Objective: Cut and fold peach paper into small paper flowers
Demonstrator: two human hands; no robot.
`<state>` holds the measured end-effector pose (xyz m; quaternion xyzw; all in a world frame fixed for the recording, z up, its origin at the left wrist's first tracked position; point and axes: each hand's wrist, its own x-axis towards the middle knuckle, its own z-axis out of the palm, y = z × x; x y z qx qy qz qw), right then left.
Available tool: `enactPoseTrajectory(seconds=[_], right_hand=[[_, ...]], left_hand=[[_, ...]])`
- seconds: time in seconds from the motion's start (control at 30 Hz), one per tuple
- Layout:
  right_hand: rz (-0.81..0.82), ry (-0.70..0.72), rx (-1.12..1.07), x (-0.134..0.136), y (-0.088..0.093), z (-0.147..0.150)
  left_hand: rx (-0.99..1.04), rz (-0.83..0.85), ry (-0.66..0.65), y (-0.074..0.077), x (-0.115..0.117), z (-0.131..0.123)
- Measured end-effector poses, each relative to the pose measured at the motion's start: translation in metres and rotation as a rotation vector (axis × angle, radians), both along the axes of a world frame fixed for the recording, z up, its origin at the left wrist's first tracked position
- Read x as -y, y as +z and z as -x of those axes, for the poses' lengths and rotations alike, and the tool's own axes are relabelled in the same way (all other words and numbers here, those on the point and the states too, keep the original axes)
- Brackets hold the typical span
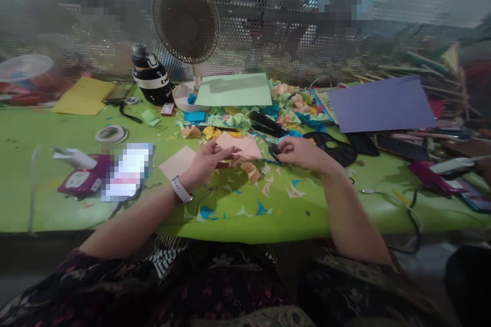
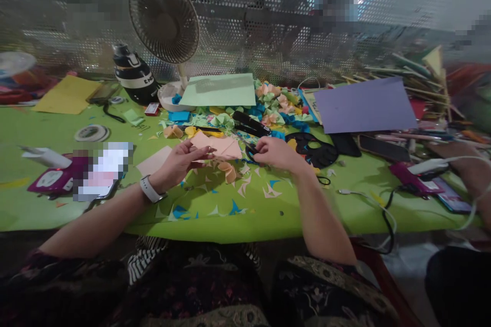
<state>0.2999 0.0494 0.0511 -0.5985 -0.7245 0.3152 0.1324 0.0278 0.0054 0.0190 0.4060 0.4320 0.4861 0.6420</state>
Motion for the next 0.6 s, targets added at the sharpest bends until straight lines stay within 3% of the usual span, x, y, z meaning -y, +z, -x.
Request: enactPoseTrajectory(seconds=[0.2, 0.6], right_hand=[[0.148, 0.077, -0.383, 0.014, -0.004, 0.025], [0.263, 0.179, -0.449, 0.027, -0.006, 0.042]], left_hand=[[-0.034, -0.005, 0.027, 0.001, 0.001, 0.001], [0.002, -0.076, 0.05, -0.004, 0.0, 0.004]])
